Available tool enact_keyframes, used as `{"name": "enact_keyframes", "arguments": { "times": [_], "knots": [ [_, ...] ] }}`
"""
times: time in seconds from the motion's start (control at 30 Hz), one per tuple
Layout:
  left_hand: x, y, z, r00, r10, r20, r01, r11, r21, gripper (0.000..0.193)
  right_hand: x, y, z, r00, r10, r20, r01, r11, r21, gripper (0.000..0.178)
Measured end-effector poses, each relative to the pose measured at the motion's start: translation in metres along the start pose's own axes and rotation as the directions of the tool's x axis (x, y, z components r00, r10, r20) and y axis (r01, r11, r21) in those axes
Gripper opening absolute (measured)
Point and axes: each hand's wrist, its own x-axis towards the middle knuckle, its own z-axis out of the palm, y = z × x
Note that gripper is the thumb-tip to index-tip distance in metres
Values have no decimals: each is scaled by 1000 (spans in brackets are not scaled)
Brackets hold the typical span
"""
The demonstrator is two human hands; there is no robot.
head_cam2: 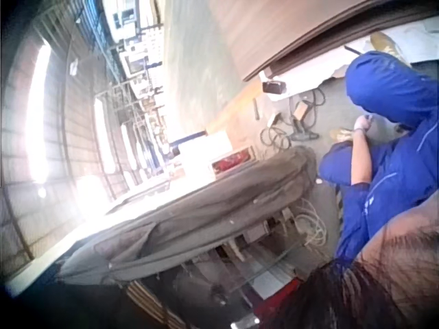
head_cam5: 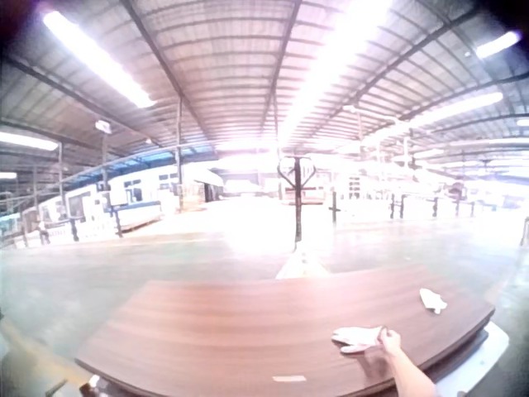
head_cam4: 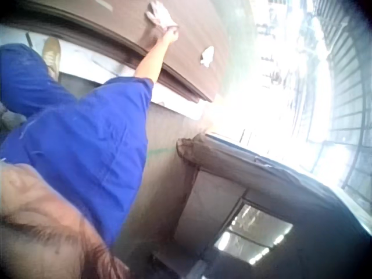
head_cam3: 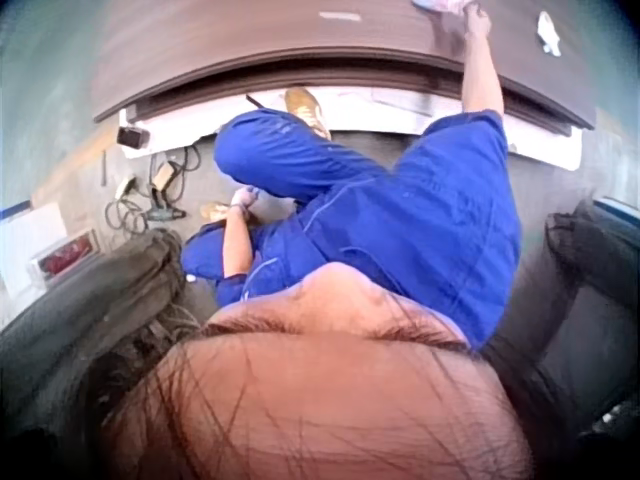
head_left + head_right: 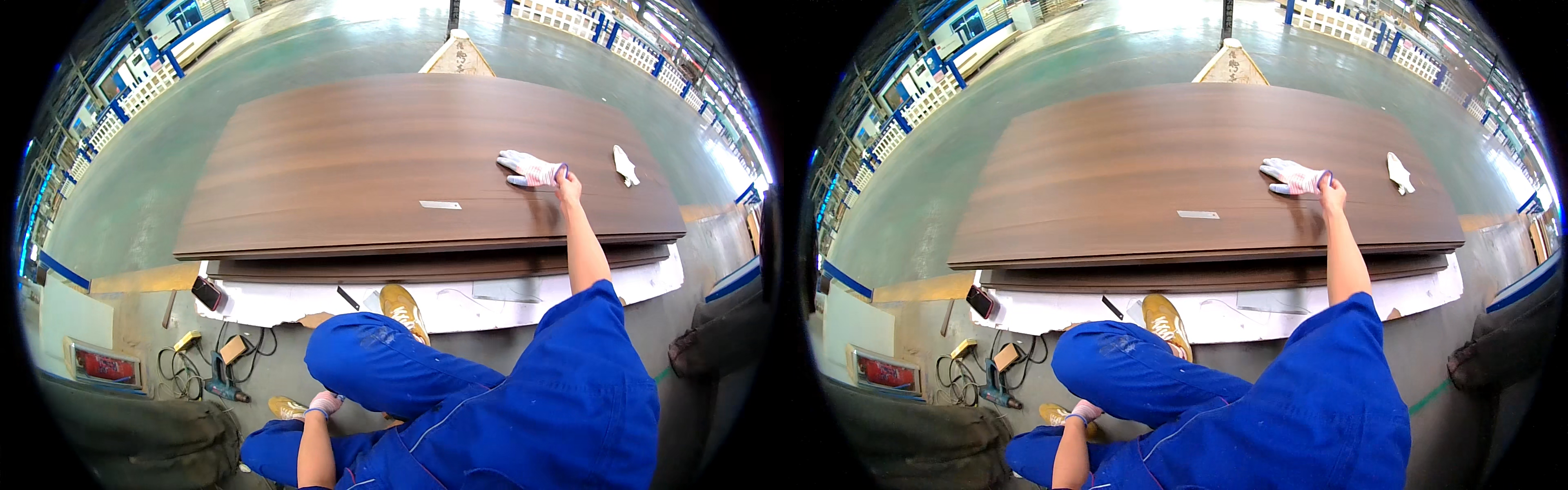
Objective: The person trims excess wood veneer from the edges of a large wooden panel using a utility knife and a metal straightedge. They repeatedly align the straightedge, cut along the edge, and remove the trimmed strips. A heat gun is used briefly near the end.
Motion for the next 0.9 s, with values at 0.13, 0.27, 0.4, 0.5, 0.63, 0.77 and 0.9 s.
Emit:
{"name": "enact_keyframes", "arguments": {
  "times": [0.13, 0.27, 0.4, 0.5, 0.63, 0.77, 0.9],
  "knots": [
    [-8, 113, -33, 971, 234, -52, -239, 963, -127, 49, -60, -93, -64, 842, -540, -5, 540, 842, 6, 16],
    [-22, 141, -59, 950, 310, 39, -272, 884, -381, 46, -162, -147, -82, 621, -748, 233, 783, 582, -220, 8],
    [-18, 60, -35, 969, 237, -75, -240, 813, -530, 52, -214, -72, -41, 578, -534, 616, 809, 475, -347, 29],
    [-22, 135, -59, 951, 300, -73, -308, 914, -264, 50, -207, -44, -63, 524, -345, 779, 826, 429, -366, 28],
    [-46, 123, -82, 973, 231, -4, -231, 972, -42, 49, -205, -33, -35, 615, -508, 603, 786, 454, -419, 21],
    [-59, 126, -83, 981, 193, 33, -141, 813, -565, 65, -215, -12, -17, 677, -584, 448, 736, 517, -438, 22],
    [-61, 133, -84, 980, 197, -2, -174, 858, -484, 63, -233, 13, 1, 597, -693, 405, 774, 363, -519, 17]
  ]
}}
